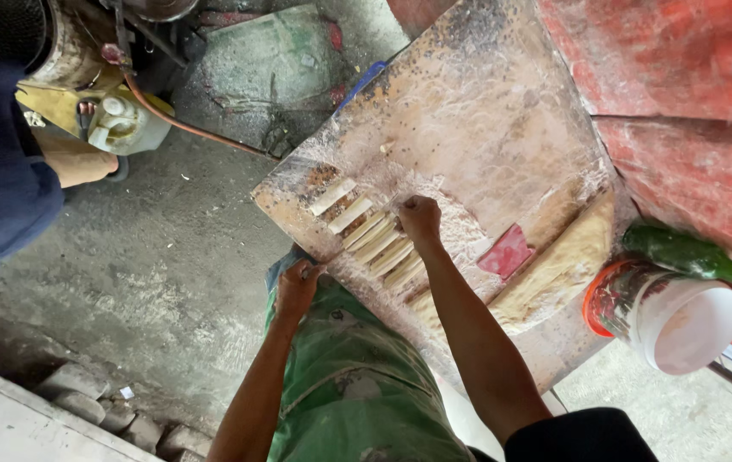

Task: The person rolls out a sheet of dough on a floured wooden board, cuts it into strips with a red plastic scraper, and places the strips into a deep fryer. The person repeats this process multiple times.

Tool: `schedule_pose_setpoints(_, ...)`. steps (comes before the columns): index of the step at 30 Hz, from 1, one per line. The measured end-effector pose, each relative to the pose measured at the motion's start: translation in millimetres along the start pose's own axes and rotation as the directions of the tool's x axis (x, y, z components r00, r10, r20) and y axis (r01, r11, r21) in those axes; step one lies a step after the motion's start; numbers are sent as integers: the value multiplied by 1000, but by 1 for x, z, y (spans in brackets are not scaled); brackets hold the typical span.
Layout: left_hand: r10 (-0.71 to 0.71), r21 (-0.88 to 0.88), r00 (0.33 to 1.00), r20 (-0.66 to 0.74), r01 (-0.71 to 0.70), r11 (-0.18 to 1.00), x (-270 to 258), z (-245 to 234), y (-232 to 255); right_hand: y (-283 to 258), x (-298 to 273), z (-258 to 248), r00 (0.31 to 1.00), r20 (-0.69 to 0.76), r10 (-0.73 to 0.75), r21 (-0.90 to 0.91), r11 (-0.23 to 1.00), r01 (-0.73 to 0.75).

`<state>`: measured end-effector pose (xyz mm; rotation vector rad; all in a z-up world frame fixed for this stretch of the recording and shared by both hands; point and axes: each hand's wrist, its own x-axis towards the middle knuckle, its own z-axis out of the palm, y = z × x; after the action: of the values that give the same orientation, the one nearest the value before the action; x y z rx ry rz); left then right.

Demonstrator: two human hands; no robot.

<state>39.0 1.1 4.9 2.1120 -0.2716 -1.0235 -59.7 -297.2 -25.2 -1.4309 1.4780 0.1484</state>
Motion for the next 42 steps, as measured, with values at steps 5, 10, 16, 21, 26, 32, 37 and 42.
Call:
schedule_pose_setpoints(5,29,29,1000,9,-29,999,-7,-15,23,-15,-14,-8,998,21,66,233,970,-69)
schedule_pose_setpoints(10,31,-17,999,-30,-31,999,-17,-37,25,-30,-40,5,999,-24,-35,371,928,41)
schedule_pose_setpoints(16,24,-74,1000,-9,-25,997,16,-46,17,-61,-29,18,999,-33,-1,313,950,11)
schedule_pose_setpoints(21,-62,-107,998,21,64,992,26,-40,4,-58,-19,29,1000,-15,9,305,952,-4)
schedule_pose_setpoints(26,-43,-97,999,7,44,994,30,-38,-1,-54,-7,28,1000,30,2,133,991,-6)
schedule_pose_setpoints(32,-51,-26,999,-7,51,998,46,-37,4,-53,24,33,999,-6,50,16,999,-50)
schedule_pose_setpoints(37,104,39,987,-120,-100,994,12,-40,27,-51,16,27,998,58,35,224,974,-48)
schedule_pose_setpoints(42,216,-8,972,-94,-218,976,-3,-65,30,-36,-10,24,992,65,-111,431,899,73)
